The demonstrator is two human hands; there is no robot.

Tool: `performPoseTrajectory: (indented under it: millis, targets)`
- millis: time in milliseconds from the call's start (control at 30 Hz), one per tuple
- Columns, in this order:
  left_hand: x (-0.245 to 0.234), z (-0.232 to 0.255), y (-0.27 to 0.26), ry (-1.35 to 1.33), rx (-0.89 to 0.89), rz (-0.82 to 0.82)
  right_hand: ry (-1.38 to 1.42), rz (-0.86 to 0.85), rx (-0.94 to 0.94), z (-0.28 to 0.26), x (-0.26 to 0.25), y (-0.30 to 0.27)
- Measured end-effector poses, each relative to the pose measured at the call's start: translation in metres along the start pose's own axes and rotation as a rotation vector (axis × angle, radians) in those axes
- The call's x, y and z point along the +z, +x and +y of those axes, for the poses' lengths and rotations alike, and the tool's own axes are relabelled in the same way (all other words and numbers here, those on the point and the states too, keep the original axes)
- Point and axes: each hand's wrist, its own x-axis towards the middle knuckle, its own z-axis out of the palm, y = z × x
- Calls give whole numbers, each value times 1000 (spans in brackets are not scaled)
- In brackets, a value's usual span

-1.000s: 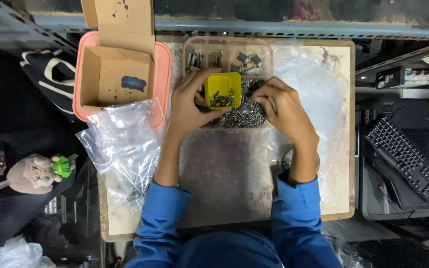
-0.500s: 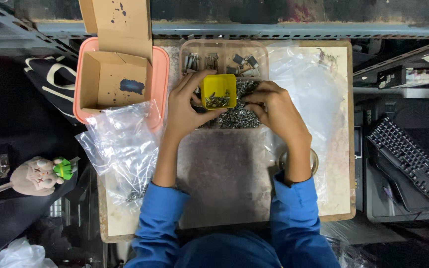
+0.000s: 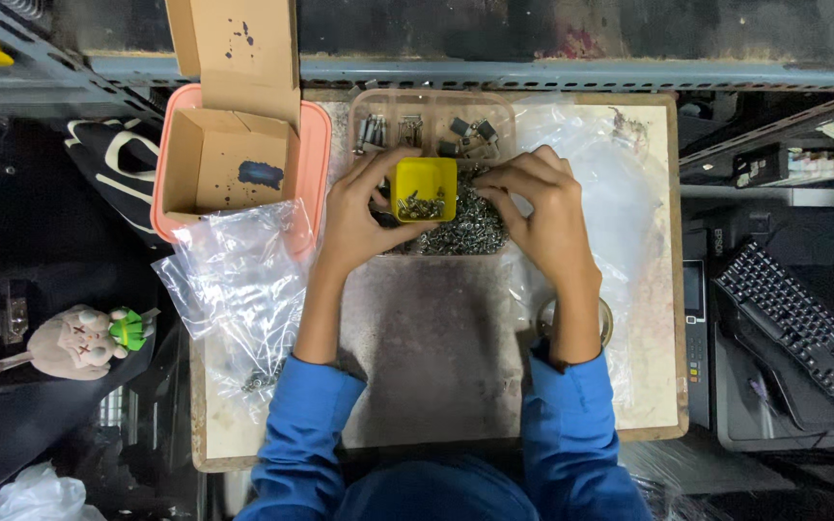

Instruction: The person sorts small metal screws from a clear plastic container into a small yellow container using their hands. They then pour the sorted screws from the yellow container into a clear plastic bag and place the bag on the table.

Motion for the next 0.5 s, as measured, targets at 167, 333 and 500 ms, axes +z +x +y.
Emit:
performPoseTrajectory:
  millis: [167,333,500]
  targets:
    - [-1,2,-1,-15,-26,-46,121,1,-35,-23,6,5]
    - [-2,-1,-3,10,-15,-25,120,57,-47,-4,0,-2]
    - [-1,-6,-3,-30,4,-4,-51,-146,62,9,5,-3]
